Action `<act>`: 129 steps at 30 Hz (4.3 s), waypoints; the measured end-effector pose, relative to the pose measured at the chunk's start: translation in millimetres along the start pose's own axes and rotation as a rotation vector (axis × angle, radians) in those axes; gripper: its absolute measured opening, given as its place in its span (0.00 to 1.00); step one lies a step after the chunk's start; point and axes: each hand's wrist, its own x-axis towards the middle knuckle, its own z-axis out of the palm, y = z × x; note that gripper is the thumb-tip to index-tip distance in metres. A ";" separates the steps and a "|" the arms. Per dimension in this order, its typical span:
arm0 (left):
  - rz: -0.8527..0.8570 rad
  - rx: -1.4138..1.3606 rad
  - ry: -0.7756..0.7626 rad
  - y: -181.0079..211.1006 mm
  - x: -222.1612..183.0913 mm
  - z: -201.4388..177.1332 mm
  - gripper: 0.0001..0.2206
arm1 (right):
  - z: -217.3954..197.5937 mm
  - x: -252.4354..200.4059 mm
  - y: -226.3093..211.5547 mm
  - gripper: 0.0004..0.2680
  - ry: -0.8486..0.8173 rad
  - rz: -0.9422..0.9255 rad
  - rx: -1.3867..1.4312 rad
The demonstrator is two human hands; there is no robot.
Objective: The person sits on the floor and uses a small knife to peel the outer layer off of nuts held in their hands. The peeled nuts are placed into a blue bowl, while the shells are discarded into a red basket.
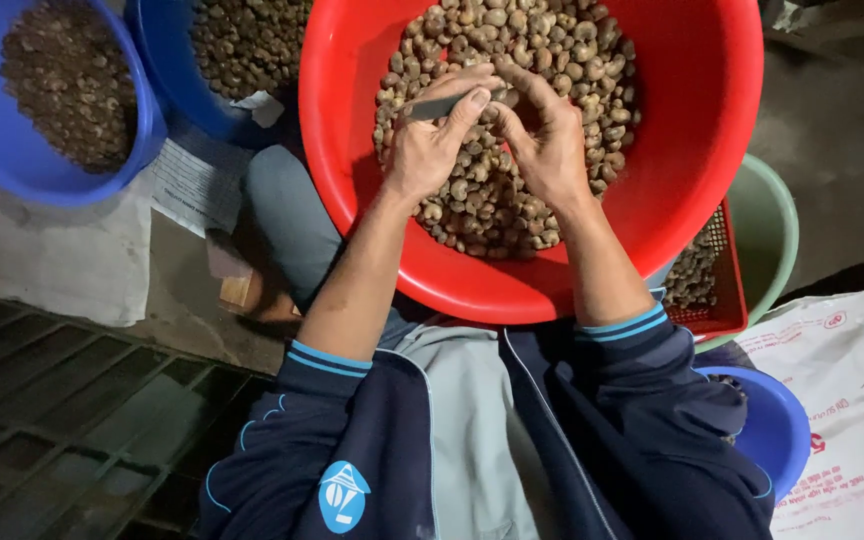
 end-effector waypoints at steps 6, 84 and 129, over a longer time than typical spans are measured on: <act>0.005 -0.017 0.100 -18.7 0.3 -3.1 0.10 | 1.2 -0.5 1.9 0.14 -0.020 -0.047 -0.012; -0.053 -0.106 0.005 -9.0 -1.3 -1.6 0.11 | -6.4 7.9 9.8 0.14 -0.085 0.525 0.729; -0.101 0.351 0.180 -21.1 -14.2 4.3 0.12 | 26.2 -45.7 39.3 0.11 -0.534 -0.263 -1.006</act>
